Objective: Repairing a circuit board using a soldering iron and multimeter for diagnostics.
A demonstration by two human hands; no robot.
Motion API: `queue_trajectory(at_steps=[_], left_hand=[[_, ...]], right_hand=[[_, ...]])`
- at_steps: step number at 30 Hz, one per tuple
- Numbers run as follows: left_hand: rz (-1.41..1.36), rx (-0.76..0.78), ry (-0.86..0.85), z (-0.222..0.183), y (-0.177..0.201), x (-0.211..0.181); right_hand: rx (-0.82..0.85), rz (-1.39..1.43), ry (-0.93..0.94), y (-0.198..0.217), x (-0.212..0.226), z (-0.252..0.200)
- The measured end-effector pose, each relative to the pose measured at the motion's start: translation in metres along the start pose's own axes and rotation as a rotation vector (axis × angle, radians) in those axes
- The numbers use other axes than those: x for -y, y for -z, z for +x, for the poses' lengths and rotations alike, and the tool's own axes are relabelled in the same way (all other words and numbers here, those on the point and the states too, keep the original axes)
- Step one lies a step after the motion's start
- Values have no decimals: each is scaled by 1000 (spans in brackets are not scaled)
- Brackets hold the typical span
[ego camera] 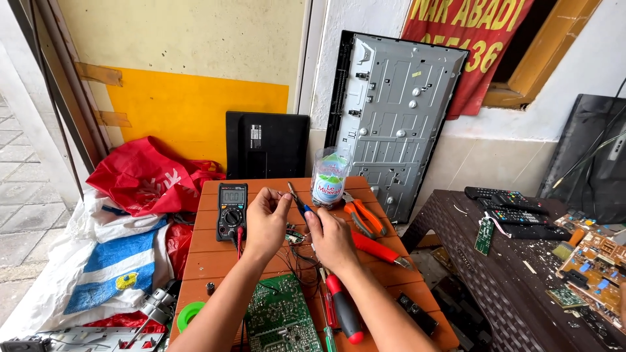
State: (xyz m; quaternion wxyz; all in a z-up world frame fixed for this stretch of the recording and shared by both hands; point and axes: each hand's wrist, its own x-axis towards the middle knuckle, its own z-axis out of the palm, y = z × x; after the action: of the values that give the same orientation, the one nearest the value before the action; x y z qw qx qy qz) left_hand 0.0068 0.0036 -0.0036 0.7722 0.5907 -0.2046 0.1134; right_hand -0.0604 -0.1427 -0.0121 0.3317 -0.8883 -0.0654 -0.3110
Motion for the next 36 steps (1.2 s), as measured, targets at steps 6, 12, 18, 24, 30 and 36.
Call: queue_trajectory(at_steps=[6,12,18,24,30,36], left_hand=[[121,10,-62,4,3,-1],[120,18,-75,8,1,-3],[135,29,-86,11,-1,-2],[152,39,-99,11,-6,-6],[162,44,-101,11,-4,-1],[181,140,-80,-14,-17,-3]], right_hand=[[-34,-69,-65,-1,2,1],[-48,-104,-120,1,10,3],[-61,-117,-141,4,16,4],[-52,-90,-190,6,21,6],[-24,-70,-240,4,20,7],[-150,159,-401,30,-6,24]])
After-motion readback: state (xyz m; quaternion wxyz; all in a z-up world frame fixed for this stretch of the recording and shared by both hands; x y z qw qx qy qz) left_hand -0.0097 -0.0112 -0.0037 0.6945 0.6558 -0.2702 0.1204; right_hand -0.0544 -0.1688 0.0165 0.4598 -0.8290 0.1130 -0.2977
